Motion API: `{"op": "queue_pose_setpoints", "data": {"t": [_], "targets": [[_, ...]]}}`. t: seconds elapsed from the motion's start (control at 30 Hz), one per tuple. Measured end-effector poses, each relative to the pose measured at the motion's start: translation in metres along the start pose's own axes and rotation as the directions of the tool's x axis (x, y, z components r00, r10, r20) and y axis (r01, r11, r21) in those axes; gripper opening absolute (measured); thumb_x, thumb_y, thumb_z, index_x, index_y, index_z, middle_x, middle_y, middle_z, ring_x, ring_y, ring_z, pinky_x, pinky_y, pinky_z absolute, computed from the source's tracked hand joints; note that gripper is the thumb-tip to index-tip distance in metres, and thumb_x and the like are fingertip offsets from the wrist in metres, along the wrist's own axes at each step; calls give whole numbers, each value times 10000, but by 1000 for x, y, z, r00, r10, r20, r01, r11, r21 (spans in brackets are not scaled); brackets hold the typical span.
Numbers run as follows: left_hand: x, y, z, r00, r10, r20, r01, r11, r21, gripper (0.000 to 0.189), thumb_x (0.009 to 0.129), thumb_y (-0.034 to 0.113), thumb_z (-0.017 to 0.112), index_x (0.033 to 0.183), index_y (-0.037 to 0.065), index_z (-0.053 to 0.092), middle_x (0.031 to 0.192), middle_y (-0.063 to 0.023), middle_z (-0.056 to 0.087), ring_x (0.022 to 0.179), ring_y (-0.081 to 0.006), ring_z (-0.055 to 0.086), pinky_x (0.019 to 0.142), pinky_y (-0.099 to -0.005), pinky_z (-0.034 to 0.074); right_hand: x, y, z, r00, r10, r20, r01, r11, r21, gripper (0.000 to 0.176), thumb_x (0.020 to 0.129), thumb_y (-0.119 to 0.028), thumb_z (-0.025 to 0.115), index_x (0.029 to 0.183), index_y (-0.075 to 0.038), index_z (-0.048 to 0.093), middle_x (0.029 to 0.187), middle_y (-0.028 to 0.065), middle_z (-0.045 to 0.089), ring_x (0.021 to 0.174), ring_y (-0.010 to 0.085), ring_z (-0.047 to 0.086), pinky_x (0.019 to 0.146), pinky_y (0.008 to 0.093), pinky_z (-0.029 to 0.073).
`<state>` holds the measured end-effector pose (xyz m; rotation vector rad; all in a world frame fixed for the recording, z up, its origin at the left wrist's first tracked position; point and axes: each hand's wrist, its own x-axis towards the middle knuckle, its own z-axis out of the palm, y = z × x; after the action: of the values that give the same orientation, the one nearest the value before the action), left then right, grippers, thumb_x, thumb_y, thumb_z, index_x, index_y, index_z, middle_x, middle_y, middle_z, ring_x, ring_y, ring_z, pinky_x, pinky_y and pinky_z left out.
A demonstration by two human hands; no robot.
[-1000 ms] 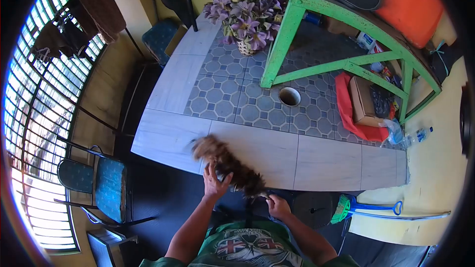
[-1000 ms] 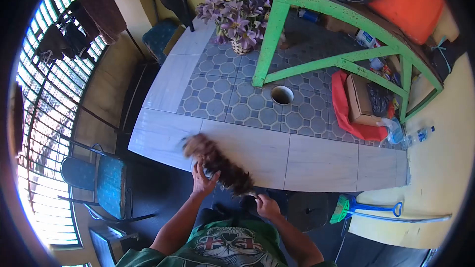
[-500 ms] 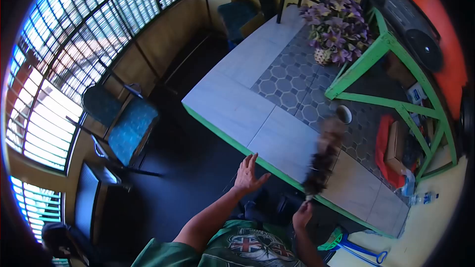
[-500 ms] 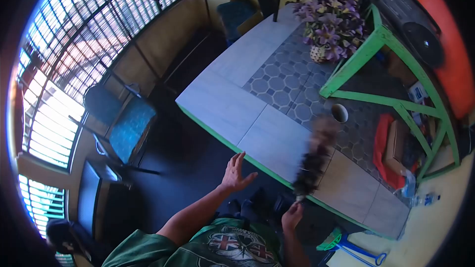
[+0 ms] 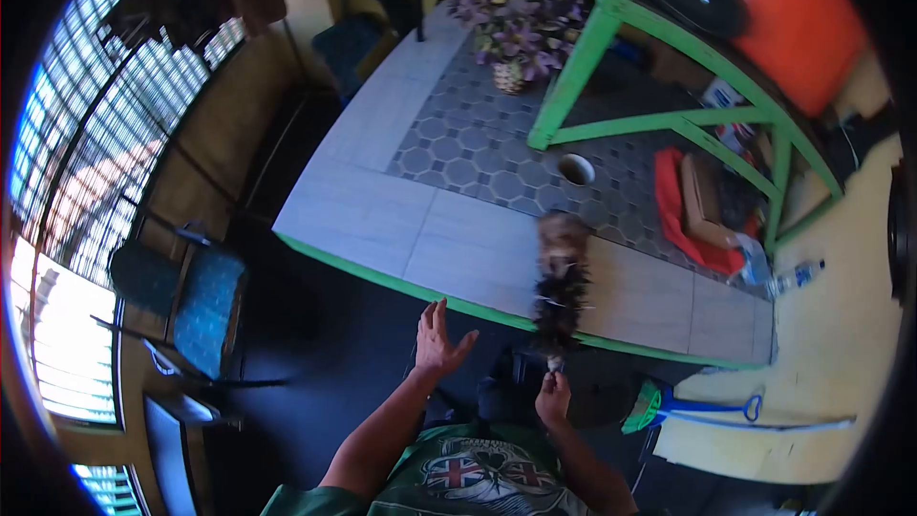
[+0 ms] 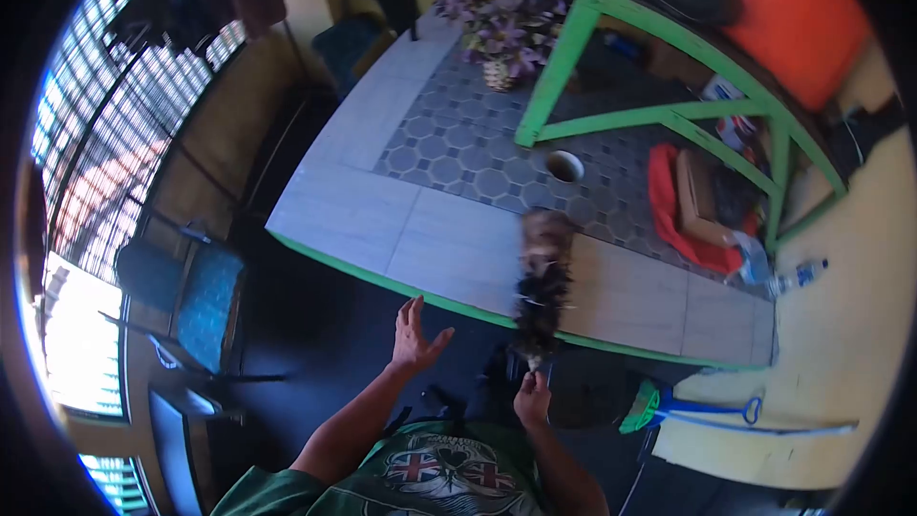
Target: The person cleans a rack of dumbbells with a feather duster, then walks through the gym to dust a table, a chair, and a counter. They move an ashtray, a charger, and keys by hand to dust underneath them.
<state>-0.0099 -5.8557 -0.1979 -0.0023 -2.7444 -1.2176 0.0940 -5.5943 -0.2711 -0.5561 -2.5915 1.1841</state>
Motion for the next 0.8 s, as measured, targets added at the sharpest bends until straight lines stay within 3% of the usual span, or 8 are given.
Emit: {"op": "queue_pose_setpoints", "data": {"t": [0.03, 0.1, 0.23, 0.3, 0.33, 0.5, 0.63, 0.8], "targets": [[3, 6, 5, 1000, 11, 17, -11, 1000, 21, 875, 756, 465, 696, 1387, 11, 296, 1324, -255, 369, 1223, -418, 380, 1010, -492, 337, 2, -2, -9, 1000, 17, -25, -17, 1000, 5, 192, 893, -194, 600, 971, -19, 590, 799, 196, 633, 728, 349, 647, 612, 377, 488], [12, 18, 15, 998, 42, 48, -44, 998, 40, 871, 758, 458, 696, 1388, 12, 293, 1321, -259, 368, 1228, -421, 376, 1010, -494, 336, 10, -2, -33, 949, -103, 297, 125, 991, -54, 161, 901, -154, 580, 961, -5, 588, 796, 202, 623, 717, 355, 637, 613, 374, 479], [35, 38, 42, 988, 111, 111, -116, 992, 42, 863, 768, 446, 695, 1393, 16, 284, 1329, -271, 349, 1242, -428, 359, 1014, -511, 328, 37, 30, -46, 988, -107, 108, 108, 994, -10, 207, 899, -205, 579, 1007, -31, 606, 810, 242, 629, 745, 397, 634, 596, 433, 497], [44, 52, 59, 983, 127, 130, -134, 990, 46, 866, 769, 457, 694, 1396, 23, 284, 1347, -266, 332, 1249, -428, 350, 1019, -523, 321, 54, 56, -36, 968, 61, -243, -53, 998, 36, 189, 888, -193, 592, 985, -32, 615, 791, 217, 631, 697, 373, 636, 581, 414, 495], [49, 61, 65, 978, 147, 146, -155, 987, 50, 866, 769, 457, 694, 1396, 23, 284, 1347, -266, 332, 1249, -428, 350, 1019, -523, 321, 59, 45, -47, 962, 79, -260, -69, 997, 47, 189, 888, -193, 592, 985, -32, 615, 791, 217, 631, 697, 373, 636, 581, 414, 495], [83, 98, 104, 929, 147, 341, -200, 972, 126, 879, 758, 478, 698, 1416, 72, 280, 1383, -250, 305, 1264, -429, 332, 1029, -532, 313, 100, 28, -96, 997, -28, 73, 25, 999, 32, 119, 887, -124, 564, 910, -14, 602, 743, 207, 601, 694, 386, 621, 570, 393, 471], [110, 126, 135, 881, 53, 471, -174, 960, 218, 872, 760, 498, 686, 1423, 100, 283, 1423, -234, 270, 1303, -423, 287, 1043, -535, 300, 149, 27, -89, 963, 169, -212, -166, 986, 32, 152, 895, -150, 559, 891, -20, 638, 770, 213, 622, 729, 392, 624, 596, 398, 486], [135, 144, 166, 828, -37, 560, -191, 919, 344, 866, 764, 503, 687, 1425, 106, 291, 1456, -223, 230, 1334, -408, 249, 1056, -540, 282, 203, 27, -91, 994, 101, 36, -104, 993, 63, 238, 909, -128, 527, 1094, -40, 648, 923, 246, 642, 884, 385, 638, 691, 369, 521]]}}
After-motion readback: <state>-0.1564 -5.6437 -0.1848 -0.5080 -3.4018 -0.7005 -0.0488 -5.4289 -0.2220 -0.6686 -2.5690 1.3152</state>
